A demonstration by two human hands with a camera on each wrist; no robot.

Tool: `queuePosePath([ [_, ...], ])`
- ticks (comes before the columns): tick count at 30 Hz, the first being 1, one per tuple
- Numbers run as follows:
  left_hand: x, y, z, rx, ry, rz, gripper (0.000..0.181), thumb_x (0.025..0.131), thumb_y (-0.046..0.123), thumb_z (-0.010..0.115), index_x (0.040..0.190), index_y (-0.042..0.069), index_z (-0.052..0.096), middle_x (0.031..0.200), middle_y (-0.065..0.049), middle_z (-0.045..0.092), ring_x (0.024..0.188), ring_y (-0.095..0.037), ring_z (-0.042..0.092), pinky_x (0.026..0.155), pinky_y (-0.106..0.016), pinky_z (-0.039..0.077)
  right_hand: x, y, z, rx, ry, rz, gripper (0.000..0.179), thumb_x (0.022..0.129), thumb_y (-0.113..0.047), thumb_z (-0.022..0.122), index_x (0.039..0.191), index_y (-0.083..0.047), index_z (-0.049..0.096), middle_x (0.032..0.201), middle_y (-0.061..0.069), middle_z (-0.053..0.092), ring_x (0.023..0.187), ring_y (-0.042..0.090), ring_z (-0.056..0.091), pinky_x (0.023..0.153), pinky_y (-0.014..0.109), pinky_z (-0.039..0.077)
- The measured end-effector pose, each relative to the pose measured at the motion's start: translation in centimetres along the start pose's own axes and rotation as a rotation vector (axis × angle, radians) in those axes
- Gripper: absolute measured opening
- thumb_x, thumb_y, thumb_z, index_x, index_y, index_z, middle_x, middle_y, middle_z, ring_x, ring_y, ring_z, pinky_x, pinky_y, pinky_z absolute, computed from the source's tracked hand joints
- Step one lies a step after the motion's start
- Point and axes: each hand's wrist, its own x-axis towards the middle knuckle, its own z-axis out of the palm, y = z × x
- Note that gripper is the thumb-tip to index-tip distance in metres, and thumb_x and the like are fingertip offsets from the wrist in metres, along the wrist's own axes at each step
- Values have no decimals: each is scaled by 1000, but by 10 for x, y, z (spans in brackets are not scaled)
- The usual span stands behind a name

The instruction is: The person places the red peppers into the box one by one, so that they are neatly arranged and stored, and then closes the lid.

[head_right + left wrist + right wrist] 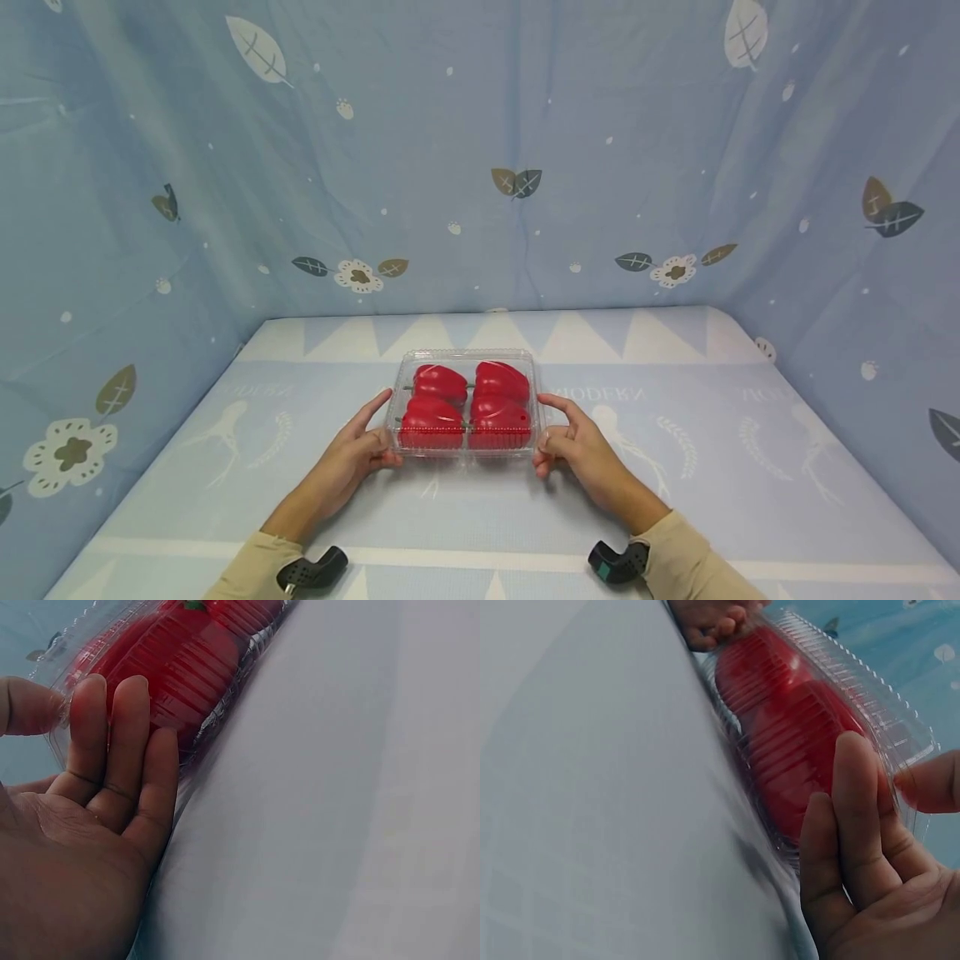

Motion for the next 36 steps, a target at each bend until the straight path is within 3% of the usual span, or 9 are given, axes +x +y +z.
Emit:
queuePosePath([
  [10,0,-1,0,3,-12,-3,78,88,1,46,159,22,24,96,-14,59,83,-25,65,82,-36,56,-2,-4,2,-41,15,-1,64,95,5,48,153,3,21,76,10,65,64,18,66,70,37,61],
  [19,1,-1,-1,8,-1,-4,77,88,2,47,159,24,25,109,-19,58,83,-27,66,84,-36,56,-2,-4,-3,-28,-97,-104,70,97,5,55,154,9,15,84,10,68,72,19,71,83,33,58],
  [27,1,-2,-1,8,-6,0,76,89,3,47,159,24,25,111,-19,58,82,-26,66,83,-36,56,0,0,-2,-80,3,-56,65,94,6,47,154,3,23,80,16,67,68,25,70,76,42,60],
  [36,2,-2,-2,7,-14,2,76,89,3,47,159,24,25,98,-16,59,82,-27,66,83,-37,57,3,0,-1,-66,59,-2,63,93,4,49,152,1,28,77,16,67,63,26,69,73,43,60],
])
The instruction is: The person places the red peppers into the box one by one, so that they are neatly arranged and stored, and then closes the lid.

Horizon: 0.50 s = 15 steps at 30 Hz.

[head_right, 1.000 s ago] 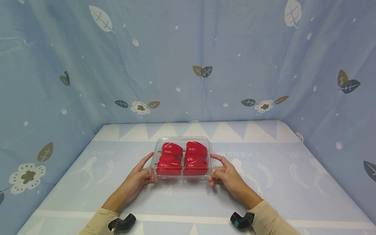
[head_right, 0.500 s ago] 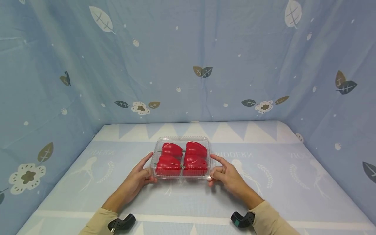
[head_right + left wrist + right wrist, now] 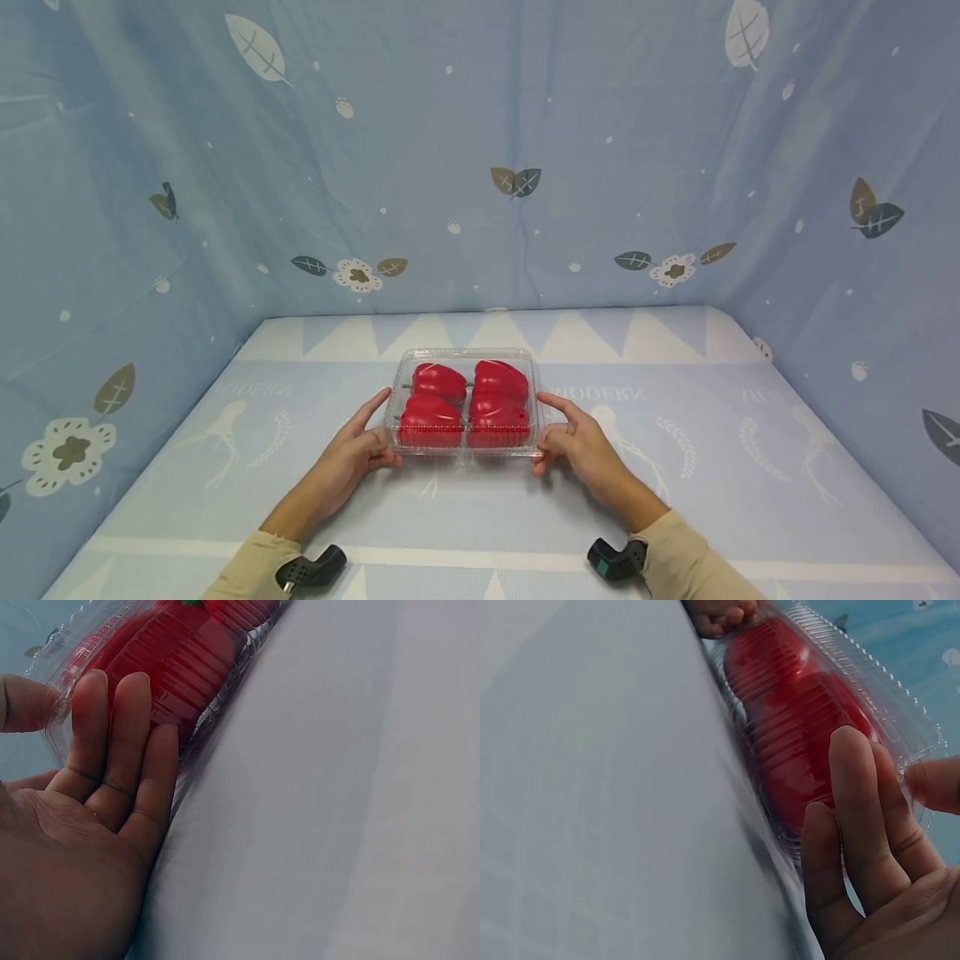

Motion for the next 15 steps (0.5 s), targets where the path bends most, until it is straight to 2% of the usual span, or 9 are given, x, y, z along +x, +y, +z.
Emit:
queuePosePath([
  [9,3,0,0,32,-17,36,74,92,3,48,160,20,25,91,-13,61,84,-26,67,83,-37,58,-3,2,-3,-22,7,-39,59,94,4,45,151,0,30,80,18,66,67,28,69,71,46,61],
  [15,2,-1,-5,103,46,71,66,93,2,48,156,17,34,92,-12,63,88,-25,67,81,-38,59,-2,-1,-6,-90,47,-60,51,98,0,43,148,-2,36,84,20,64,70,34,68,73,44,60],
])
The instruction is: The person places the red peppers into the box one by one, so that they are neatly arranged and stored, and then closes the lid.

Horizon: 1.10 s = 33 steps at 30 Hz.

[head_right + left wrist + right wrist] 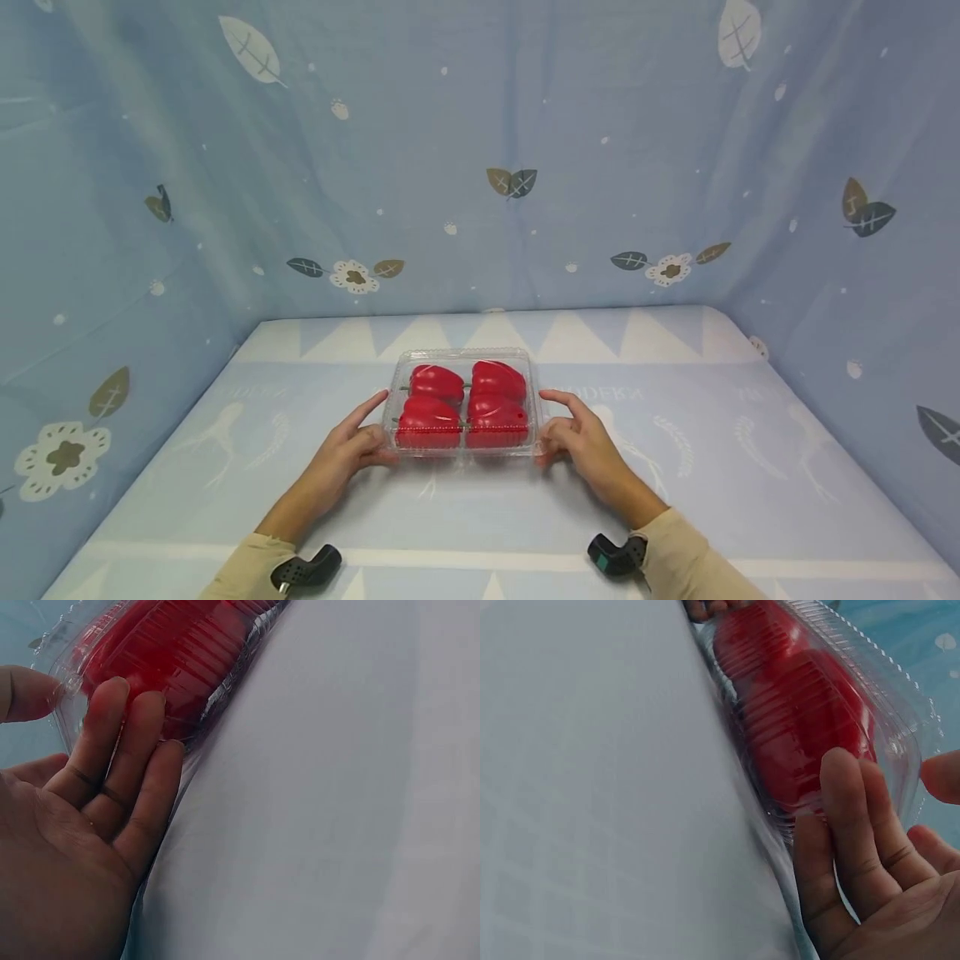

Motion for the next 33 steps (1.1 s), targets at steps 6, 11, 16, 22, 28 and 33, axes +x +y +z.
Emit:
queuePosePath([
  [6,3,4,-6,113,7,38,55,96,3,49,151,9,43,87,-12,62,83,-22,62,78,-33,58,2,-7,-17,-80,40,2,48,102,-4,46,148,4,34,92,20,66,77,29,69,75,38,60],
  [11,9,8,-14,238,4,94,43,100,1,50,142,1,52,90,-12,66,83,-22,65,79,-34,59,2,-12,-42,-275,69,-50,38,101,0,49,137,11,47,93,21,66,80,28,72,72,34,60],
  [16,14,6,-22,341,36,109,35,100,3,54,134,0,59,91,-10,67,84,-22,68,80,-34,59,1,-15,-63,-498,88,-48,31,99,-5,58,128,6,58,95,13,68,83,24,71,72,29,59],
  [22,16,6,-28,506,68,116,33,97,4,59,130,4,63,88,-5,68,81,-18,66,77,-28,55,1,-19,-74,-751,103,-73,29,97,-9,63,125,-2,63,94,6,71,83,17,68,72,31,55],
  [28,20,12,-34,614,57,141,35,96,6,60,131,5,63,90,-6,69,82,-19,65,73,-30,51,0,-17,-86,-950,110,-123,27,97,-9,61,123,-3,66,93,-1,70,85,19,65,76,42,54],
  [33,23,14,-38,746,81,170,34,97,10,61,131,7,64,92,-2,68,81,-16,61,72,-33,50,-3,-20,-93,-1066,119,-117,28,96,-12,60,122,-2,67,100,4,71,91,25,66,79,49,54],
])
